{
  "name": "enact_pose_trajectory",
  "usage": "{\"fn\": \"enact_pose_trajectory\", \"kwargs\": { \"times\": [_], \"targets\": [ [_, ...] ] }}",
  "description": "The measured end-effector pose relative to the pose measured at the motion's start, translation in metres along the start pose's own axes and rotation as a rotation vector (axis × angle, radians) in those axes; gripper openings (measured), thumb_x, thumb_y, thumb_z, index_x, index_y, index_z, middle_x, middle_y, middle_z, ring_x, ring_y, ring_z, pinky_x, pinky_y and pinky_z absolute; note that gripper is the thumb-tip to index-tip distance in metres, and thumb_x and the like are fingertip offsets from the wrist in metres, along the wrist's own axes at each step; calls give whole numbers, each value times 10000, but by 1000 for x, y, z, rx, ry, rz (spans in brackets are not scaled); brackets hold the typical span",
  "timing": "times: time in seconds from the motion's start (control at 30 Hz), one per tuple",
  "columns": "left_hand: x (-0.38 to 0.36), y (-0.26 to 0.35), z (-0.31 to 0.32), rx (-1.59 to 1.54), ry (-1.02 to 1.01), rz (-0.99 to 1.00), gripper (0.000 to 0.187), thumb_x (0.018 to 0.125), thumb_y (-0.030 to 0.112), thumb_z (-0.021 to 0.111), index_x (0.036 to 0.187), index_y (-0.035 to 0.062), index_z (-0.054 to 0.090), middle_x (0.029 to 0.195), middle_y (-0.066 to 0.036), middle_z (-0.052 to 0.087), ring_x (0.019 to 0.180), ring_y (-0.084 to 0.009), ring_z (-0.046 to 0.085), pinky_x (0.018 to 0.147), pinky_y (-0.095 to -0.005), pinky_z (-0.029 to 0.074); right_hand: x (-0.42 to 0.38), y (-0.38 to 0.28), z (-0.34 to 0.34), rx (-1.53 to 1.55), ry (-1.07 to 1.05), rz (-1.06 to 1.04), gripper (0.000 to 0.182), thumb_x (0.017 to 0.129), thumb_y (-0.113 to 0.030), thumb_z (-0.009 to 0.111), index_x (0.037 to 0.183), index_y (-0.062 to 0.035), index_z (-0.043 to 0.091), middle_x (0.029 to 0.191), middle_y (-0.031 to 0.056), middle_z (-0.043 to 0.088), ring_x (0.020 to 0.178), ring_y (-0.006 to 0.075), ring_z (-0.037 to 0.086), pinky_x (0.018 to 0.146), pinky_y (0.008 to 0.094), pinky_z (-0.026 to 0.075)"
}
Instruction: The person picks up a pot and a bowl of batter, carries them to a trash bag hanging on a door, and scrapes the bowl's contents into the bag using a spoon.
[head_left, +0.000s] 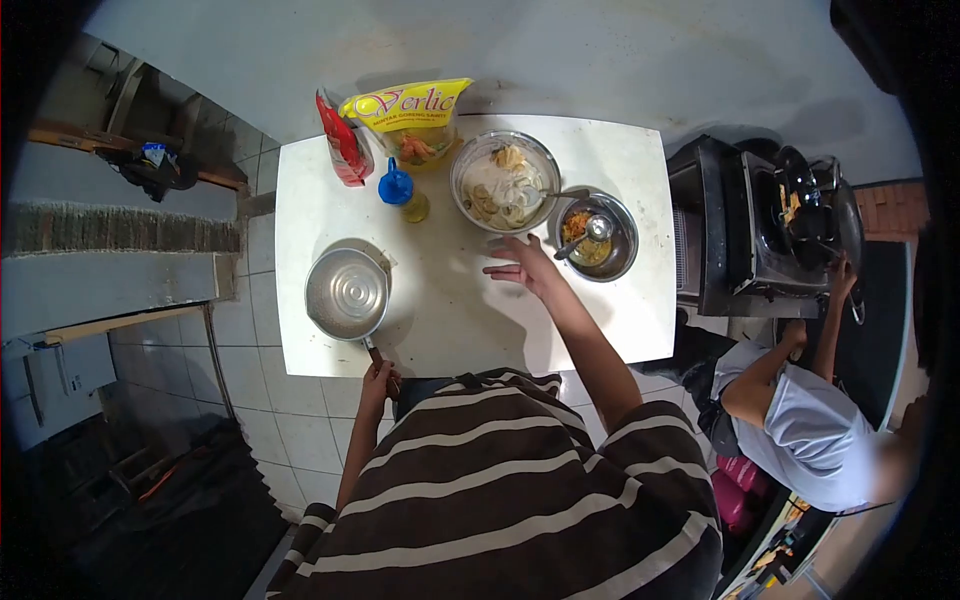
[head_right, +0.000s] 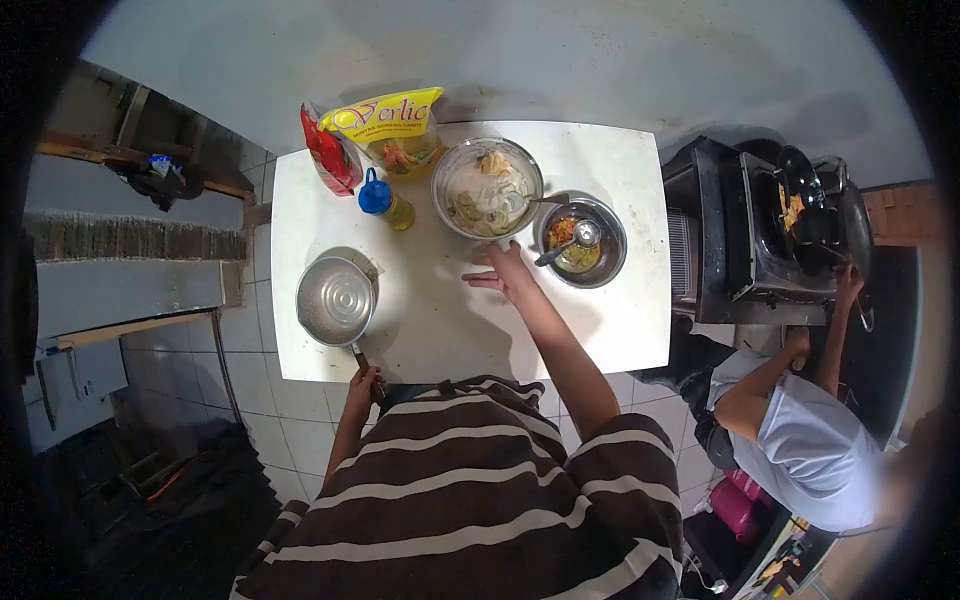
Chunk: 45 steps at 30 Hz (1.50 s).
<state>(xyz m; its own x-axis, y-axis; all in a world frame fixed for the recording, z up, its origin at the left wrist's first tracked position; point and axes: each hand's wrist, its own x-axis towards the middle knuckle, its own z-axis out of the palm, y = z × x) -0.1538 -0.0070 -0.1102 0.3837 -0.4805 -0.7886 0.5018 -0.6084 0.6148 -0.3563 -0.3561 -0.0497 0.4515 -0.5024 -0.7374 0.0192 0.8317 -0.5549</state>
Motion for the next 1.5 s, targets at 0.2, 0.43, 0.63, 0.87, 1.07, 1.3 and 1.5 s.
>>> {"fn": "enact_pose_trajectory", "kwargs": {
  "times": [0.2, 0.43, 0.63, 0.87, 1.07, 1.3, 1.5],
  "targets": [
    [-5, 5, 2, -17, 44, 14, 279, 927, 280, 557, 1047, 29, 532, 746, -51, 587, 650, -135, 586, 572, -263, 475, 77, 26, -14, 162, 72, -185, 617, 971, -411, 377, 1311, -64, -3, 1135, 347, 477, 887, 427, 641, 659, 448, 602],
    [-11, 12, -6, 16, 77, 20, 262, 915, 267, 585, 1009, 26, 545, 769, -56, 592, 662, -141, 582, 617, -276, 472, 85, 37, -14, 211, 145, -349, 429, 993, -296, 263, 1318, -75, 93, 1031, 295, 540, 782, 365, 655, 650, 443, 601],
    [-8, 7, -7, 2, 73, 23, 266, 911, 278, 589, 997, 30, 548, 754, -49, 576, 631, -137, 565, 602, -270, 464, 88, 46, -18, 266, 137, -402, 409, 1002, -256, 308, 1328, -67, 148, 1045, 272, 548, 760, 345, 655, 635, 425, 600],
    [0, 4, -9, 17, 49, 26, 264, 906, 280, 592, 985, 32, 552, 749, -40, 570, 644, -132, 563, 587, -253, 452, 39, 72, -12, 207, 163, -460, 393, 1008, -227, 287, 1328, -64, 127, 1038, 269, 548, 722, 324, 660, 594, 378, 602],
    [14, -5, -13, 86, 111, 78, 224, 898, 280, 599, 959, 67, 563, 757, -16, 561, 655, -121, 552, 605, -265, 456, 6, 86, -15, 138, 183, -403, 411, 1001, -221, 313, 1336, 1, 231, 1092, 247, 557, 772, 315, 662, 621, 373, 598],
    [33, -14, -11, -12, 93, 160, 257, 881, 269, 620, 738, 72, 536, 594, 4, 507, 509, -96, 502, 486, -253, 420, -41, 100, -20, 38, 147, -248, 383, 974, -196, 366, 1319, -32, 335, 1078, 192, 579, 828, 293, 652, 600, 384, 577],
    [6, 4, 3, -157, 251, 256, 279, 878, 261, 617, 687, 103, 487, 523, 43, 426, 404, -58, 411, 386, -231, 334, -59, 129, -38, -15, 65, -192, 401, 982, -190, 343, 1335, -55, 207, 1010, 258, 561, 668, 336, 648, 509, 421, 572]
  ]
}}
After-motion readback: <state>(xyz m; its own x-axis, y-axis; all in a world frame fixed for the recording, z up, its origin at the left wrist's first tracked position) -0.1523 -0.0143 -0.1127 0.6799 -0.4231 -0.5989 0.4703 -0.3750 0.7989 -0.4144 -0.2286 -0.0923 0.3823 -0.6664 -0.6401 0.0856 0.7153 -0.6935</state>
